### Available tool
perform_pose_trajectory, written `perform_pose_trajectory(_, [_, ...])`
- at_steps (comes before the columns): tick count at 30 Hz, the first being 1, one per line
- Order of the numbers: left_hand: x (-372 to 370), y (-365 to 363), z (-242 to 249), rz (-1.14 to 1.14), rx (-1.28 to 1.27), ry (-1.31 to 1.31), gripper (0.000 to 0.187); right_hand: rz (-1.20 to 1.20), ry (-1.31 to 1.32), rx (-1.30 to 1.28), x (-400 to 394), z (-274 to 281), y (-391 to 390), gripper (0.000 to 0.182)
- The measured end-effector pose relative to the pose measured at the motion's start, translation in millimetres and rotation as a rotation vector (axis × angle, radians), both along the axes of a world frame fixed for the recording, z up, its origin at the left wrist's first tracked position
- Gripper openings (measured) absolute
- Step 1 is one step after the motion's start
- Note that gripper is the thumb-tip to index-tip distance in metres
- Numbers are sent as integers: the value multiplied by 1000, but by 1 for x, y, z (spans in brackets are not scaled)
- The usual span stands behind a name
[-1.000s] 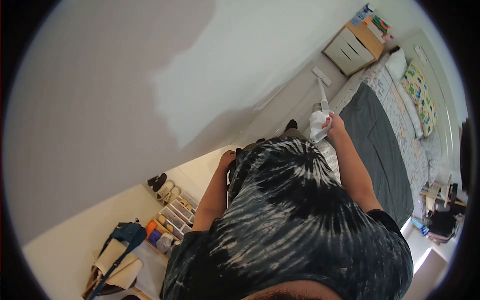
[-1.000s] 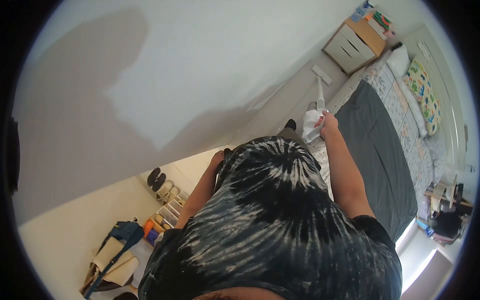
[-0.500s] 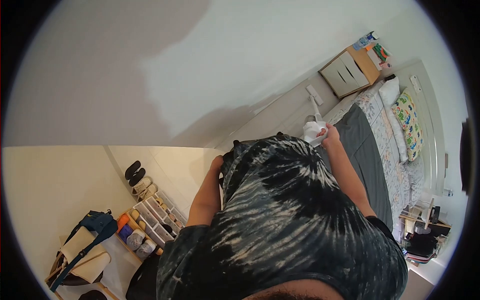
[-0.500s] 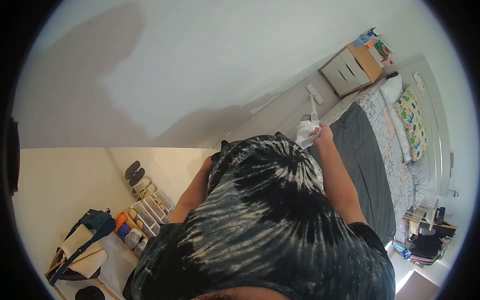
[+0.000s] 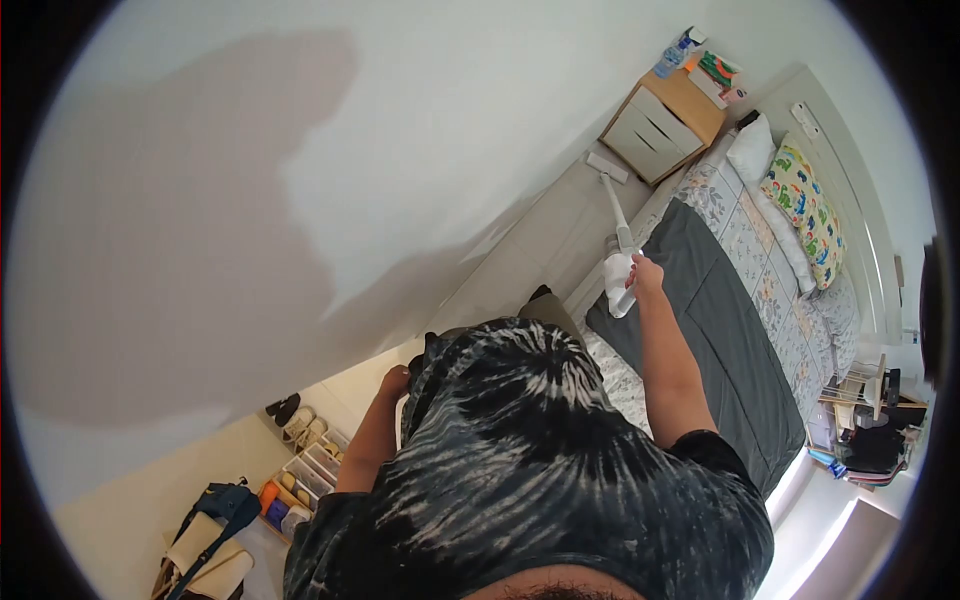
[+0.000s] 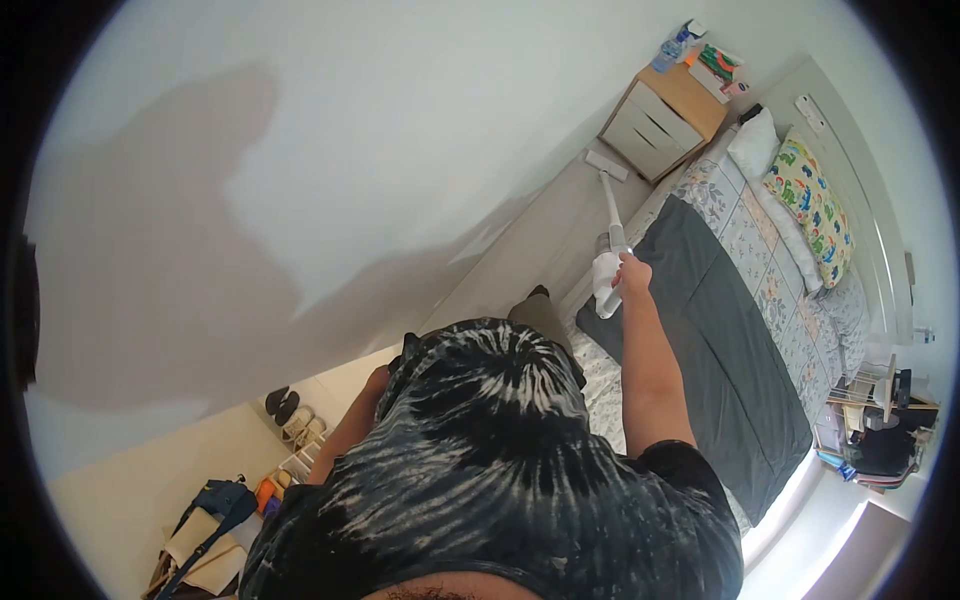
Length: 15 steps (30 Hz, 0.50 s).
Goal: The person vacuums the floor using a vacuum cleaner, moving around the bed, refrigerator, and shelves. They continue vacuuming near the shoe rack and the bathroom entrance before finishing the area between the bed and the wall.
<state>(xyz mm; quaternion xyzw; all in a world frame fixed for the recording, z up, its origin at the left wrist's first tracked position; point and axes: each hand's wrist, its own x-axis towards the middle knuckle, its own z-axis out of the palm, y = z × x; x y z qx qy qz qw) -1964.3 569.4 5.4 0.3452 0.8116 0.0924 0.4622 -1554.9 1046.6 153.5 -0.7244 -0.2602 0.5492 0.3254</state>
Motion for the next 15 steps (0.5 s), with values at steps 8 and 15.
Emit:
perform_pose_trajectory(8, [4,97,46,-601,239,150,35,-131,67,29,23,21,75,19])
perform_pose_trajectory(15, [61,231,112,166,100,-139,48,-170,55,18,33,12,74,20])
